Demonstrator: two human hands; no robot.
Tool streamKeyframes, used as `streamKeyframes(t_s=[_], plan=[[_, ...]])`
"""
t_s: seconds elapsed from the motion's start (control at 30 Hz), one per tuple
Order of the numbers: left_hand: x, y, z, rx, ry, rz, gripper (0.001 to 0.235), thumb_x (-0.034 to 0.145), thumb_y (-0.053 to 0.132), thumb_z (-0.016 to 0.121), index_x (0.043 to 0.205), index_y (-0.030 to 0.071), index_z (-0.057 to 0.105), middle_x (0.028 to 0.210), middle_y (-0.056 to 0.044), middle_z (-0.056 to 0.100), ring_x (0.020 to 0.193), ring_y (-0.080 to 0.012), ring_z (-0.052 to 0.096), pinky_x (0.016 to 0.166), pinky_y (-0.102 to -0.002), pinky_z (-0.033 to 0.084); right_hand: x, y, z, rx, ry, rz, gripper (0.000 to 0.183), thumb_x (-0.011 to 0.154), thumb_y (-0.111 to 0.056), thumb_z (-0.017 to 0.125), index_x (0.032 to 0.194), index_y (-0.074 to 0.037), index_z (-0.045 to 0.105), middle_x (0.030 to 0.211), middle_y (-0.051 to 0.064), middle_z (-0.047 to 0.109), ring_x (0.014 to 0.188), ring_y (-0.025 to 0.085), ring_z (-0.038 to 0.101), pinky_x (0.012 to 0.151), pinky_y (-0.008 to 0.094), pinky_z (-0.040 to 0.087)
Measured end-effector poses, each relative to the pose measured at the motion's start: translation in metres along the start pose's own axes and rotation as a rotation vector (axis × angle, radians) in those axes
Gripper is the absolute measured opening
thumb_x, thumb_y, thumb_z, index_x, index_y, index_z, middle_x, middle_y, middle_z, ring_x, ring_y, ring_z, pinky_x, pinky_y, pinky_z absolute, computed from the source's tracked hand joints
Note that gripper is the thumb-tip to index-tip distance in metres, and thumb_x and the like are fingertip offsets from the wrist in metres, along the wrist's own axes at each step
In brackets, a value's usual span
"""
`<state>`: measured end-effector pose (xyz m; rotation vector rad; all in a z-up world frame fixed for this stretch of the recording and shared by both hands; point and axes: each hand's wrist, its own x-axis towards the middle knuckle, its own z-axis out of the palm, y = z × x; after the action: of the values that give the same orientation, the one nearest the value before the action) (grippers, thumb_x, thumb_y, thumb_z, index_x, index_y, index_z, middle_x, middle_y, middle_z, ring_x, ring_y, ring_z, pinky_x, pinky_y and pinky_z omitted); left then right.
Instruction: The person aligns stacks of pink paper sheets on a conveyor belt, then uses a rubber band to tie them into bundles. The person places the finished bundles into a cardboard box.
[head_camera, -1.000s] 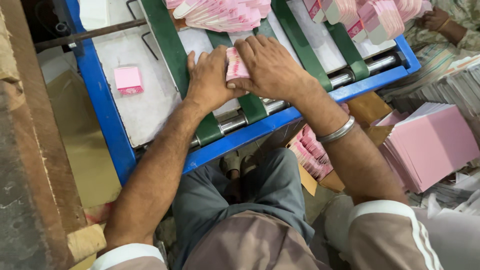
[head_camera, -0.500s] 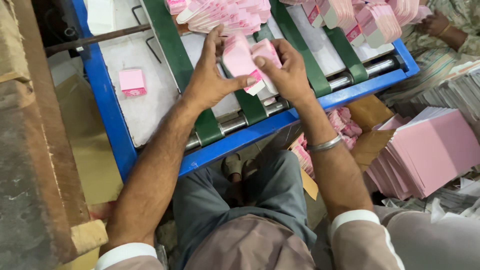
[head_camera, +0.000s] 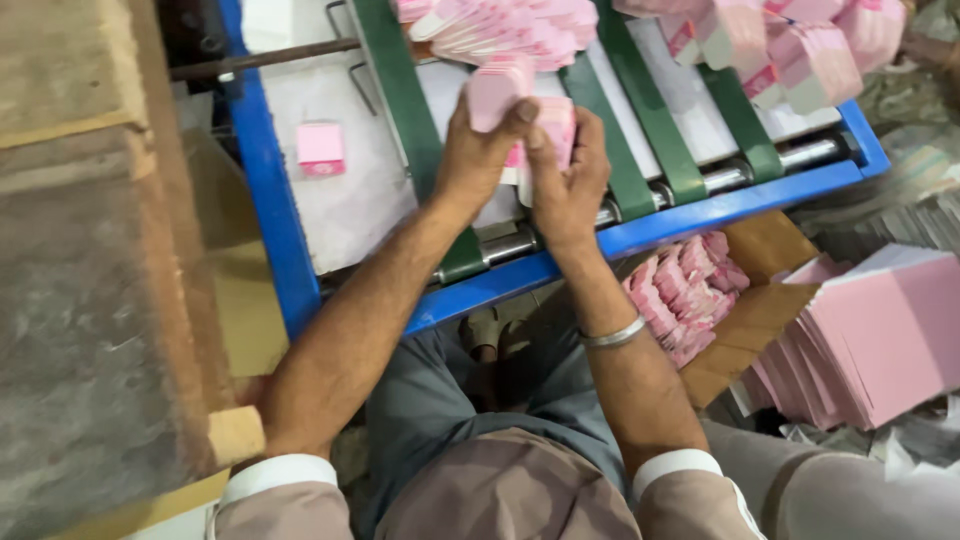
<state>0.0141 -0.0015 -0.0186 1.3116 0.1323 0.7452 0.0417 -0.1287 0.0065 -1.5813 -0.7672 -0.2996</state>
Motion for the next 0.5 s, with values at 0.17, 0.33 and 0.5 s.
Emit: streamKeyframes(t_s=[0.17, 0.33, 0.5], plan=[[-0.002, 0.018, 0.008, -0.070, -0.111, -0.053, 0.067, 0.087, 0.051, 0.081, 0.126, 0.000, 0.062, 0.110, -0.006, 0.068, 0.101, -0.0138, 0.064, 0.088, -0.029, 0.056, -0.008, -0.008, -0.008, -0.068, 0.024, -0.028, 0.050, 0.104, -0.042, 0.070, 0.125, 0.002, 0.061, 0.105, 0.008, 0.067, 0.095, 0.014, 0.062, 0.088, 0.030, 0.054], [-0.007, 0.022, 0.013, -0.167, -0.172, -0.085, 0.062, 0.089, 0.047, 0.080, 0.125, 0.000, 0.062, 0.110, -0.007, 0.069, 0.103, -0.0142, 0.065, 0.089, -0.030, 0.057, -0.013, -0.011, -0.011, -0.070, 0.061, -0.068, 0.052, 0.104, -0.043, 0.070, 0.126, 0.003, 0.059, 0.109, 0.008, 0.067, 0.098, 0.016, 0.063, 0.090, 0.031, 0.054], [-0.005, 0.015, 0.012, -0.207, -0.254, -0.094, 0.069, 0.089, 0.054, 0.078, 0.131, 0.002, 0.058, 0.114, -0.006, 0.068, 0.106, -0.0133, 0.064, 0.092, -0.030, 0.056, -0.019, -0.009, -0.014, -0.062, 0.112, -0.026, 0.049, 0.106, -0.041, 0.069, 0.127, 0.003, 0.060, 0.112, 0.010, 0.066, 0.102, 0.016, 0.063, 0.094, 0.032, 0.053]])
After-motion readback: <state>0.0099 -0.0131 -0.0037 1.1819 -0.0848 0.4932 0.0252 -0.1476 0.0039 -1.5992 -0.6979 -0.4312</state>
